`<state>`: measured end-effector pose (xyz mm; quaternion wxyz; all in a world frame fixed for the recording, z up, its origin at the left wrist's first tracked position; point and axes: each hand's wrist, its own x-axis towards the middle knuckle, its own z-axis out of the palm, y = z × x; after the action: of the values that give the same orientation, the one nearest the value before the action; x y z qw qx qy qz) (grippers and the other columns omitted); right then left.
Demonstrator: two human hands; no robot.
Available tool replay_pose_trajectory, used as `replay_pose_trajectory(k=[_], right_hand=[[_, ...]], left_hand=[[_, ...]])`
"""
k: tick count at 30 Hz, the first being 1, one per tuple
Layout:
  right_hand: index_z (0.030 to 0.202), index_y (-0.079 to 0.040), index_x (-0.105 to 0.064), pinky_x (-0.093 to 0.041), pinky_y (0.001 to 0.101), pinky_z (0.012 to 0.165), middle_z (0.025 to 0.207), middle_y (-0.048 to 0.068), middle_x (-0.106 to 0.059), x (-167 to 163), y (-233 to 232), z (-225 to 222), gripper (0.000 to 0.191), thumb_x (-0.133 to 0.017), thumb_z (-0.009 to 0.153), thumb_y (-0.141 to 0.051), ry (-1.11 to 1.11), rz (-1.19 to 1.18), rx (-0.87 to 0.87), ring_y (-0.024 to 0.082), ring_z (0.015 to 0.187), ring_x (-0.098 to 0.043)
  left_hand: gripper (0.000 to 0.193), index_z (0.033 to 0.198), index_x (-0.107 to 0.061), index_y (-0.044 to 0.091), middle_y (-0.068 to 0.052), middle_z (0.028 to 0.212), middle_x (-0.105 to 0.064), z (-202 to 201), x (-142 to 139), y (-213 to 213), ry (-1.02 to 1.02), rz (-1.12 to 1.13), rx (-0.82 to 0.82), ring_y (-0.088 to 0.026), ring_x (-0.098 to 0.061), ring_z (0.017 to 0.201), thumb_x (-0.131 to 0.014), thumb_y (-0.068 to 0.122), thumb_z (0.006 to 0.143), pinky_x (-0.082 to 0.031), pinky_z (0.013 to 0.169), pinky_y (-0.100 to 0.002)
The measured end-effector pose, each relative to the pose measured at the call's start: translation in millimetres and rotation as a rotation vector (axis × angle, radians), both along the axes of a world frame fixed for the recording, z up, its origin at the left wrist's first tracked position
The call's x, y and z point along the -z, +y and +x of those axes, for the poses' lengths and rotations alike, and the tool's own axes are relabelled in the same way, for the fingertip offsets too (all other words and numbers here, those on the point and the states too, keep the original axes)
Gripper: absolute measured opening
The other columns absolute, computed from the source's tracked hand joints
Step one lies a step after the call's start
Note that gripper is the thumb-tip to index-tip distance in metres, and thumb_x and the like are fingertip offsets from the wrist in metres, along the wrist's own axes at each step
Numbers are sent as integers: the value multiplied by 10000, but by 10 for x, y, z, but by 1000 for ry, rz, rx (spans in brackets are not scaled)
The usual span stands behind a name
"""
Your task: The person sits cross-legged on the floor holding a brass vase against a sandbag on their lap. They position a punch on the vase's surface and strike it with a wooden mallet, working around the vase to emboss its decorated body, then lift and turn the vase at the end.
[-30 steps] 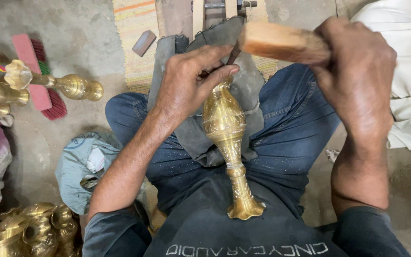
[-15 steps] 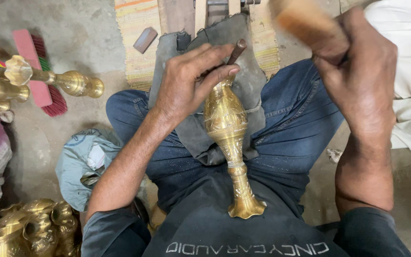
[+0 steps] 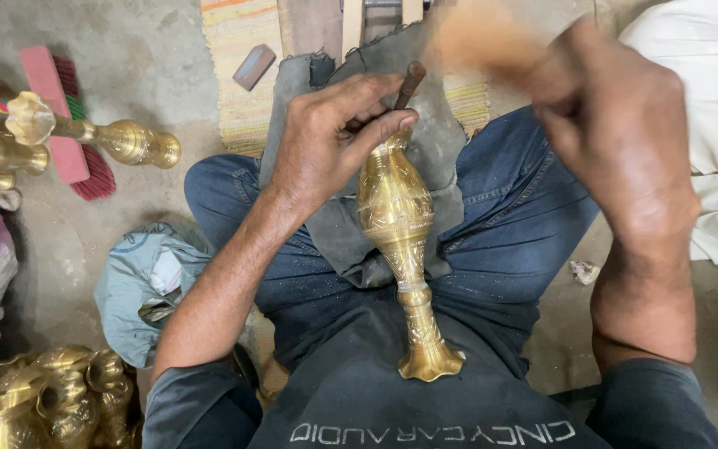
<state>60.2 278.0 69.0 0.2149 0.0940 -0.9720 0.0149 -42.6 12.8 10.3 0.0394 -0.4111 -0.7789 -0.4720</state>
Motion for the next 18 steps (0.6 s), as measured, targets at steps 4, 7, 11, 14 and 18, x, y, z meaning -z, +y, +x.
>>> replay_pose_trajectory(k=[4, 7, 11, 14, 18], right_hand=[[1102, -34, -579, -500, 400, 847, 957, 91, -637, 74, 92, 3, 263, -768, 919, -37, -15, -182, -22, 284, 901, -645], [1041, -24, -580, -482, 434, 791, 866, 96, -616, 116, 122, -5, 273, -812, 897, -45, 12, -67, -38, 303, 863, -644], [1046, -42, -590, -491, 419, 798, 906, 120, -633, 105, 120, -23, 278, -821, 891, -54, 66, -65, -42, 325, 881, -646], [1064, -30, -607, -503, 447, 785, 896, 136, -644, 87, 76, -16, 286, -847, 910, -38, 49, -74, -34, 344, 863, -661], [1123, 6, -550, -537, 404, 840, 1011, 136, -665, 53, 51, -22, 264, -760, 963, -10, -27, -395, -125, 318, 966, -695]], left_hand=[[339, 1276, -687, 35, -71, 971, -759, 2, 26, 2, 12, 8, -11, -150, -789, 845, -818, 165, 990, -671, 718, -283], [346, 1271, -693, 30, -77, 977, -758, 12, 45, 1, 16, 8, -19, -158, -789, 858, -820, 170, 980, -678, 729, -279], [353, 1290, -690, 16, -96, 980, -752, -4, 39, -26, -1, -18, -8, -170, -781, 858, -812, 151, 987, -648, 704, -294], [362, 1321, -665, 22, -109, 1067, -749, 0, 24, -46, 70, 25, 28, -184, -784, 956, -804, 154, 1013, -677, 792, -296], [351, 1300, -674, 22, -92, 1024, -749, 12, 3, -37, 6, 27, 15, -173, -790, 916, -808, 153, 1004, -676, 768, -295]])
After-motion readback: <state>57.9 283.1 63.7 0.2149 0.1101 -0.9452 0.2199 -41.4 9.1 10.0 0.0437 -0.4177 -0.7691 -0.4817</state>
